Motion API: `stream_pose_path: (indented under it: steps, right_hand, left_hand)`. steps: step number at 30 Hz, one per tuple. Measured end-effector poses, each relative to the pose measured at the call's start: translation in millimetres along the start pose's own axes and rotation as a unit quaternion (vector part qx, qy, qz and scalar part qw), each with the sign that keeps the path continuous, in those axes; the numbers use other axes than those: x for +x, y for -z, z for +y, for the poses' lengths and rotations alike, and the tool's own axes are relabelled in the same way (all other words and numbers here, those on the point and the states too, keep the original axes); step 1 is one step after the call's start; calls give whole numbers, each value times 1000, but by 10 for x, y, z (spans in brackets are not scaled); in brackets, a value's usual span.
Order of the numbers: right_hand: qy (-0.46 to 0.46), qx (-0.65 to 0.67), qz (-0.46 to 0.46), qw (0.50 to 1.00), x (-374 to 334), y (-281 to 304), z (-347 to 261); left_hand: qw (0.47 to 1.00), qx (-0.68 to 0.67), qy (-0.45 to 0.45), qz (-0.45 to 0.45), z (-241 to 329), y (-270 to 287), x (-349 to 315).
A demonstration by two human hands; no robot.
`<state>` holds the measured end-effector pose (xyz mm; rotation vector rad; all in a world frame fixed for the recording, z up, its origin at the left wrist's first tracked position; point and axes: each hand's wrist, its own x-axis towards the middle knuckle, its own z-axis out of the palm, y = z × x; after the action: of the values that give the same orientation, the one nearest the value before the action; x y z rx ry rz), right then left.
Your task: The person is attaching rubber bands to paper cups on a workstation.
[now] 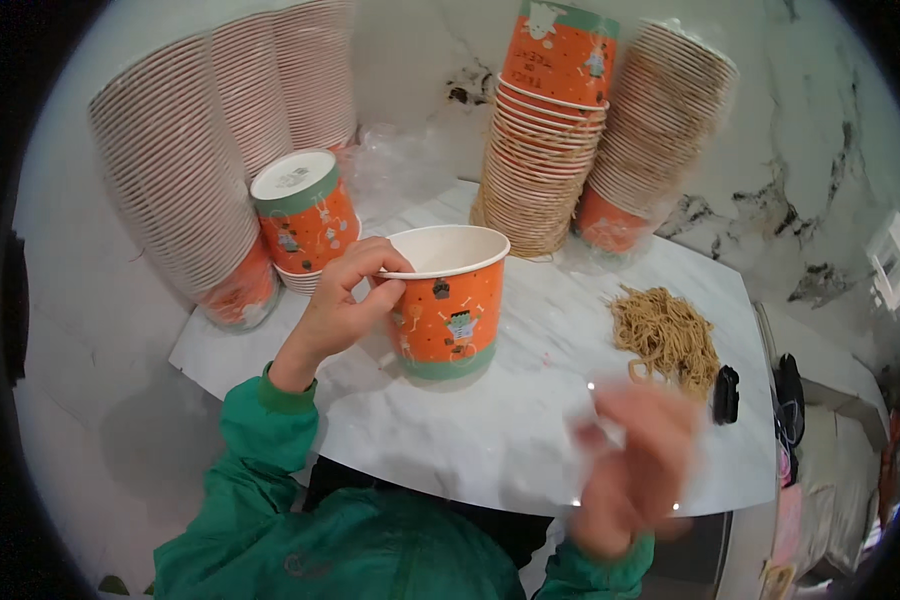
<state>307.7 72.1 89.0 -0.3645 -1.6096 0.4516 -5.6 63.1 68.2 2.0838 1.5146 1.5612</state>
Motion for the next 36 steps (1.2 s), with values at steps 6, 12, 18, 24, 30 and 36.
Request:
stream_pose_path:
  steps: [6,12,18,24,30,36]
  right_hand:
    - [-21,-88,-197,976,235,-723,534]
    - [-23,-78,-201,976,65,-749,802]
    - [-126,-19,-100,987,-237,-932,949]
    - [-215,74,-115,967,-383,-979,1057]
    - [-235,114,-102,960,-360,-950,1059]
    - [-268,157,-75,947,-362,-996,1057]
  left_hand:
    - [995,54,-83,-3,262,-154,-18]
    - [988,69,-8,-135,409,-198,-5]
    - [978,31,82,-190,356,-232,84]
    - [959,14,98,-267,226,-282,314]
    - [893,-116,244,-360,99,-262,576]
    - [858,-170,321,-363,134,-286,615]
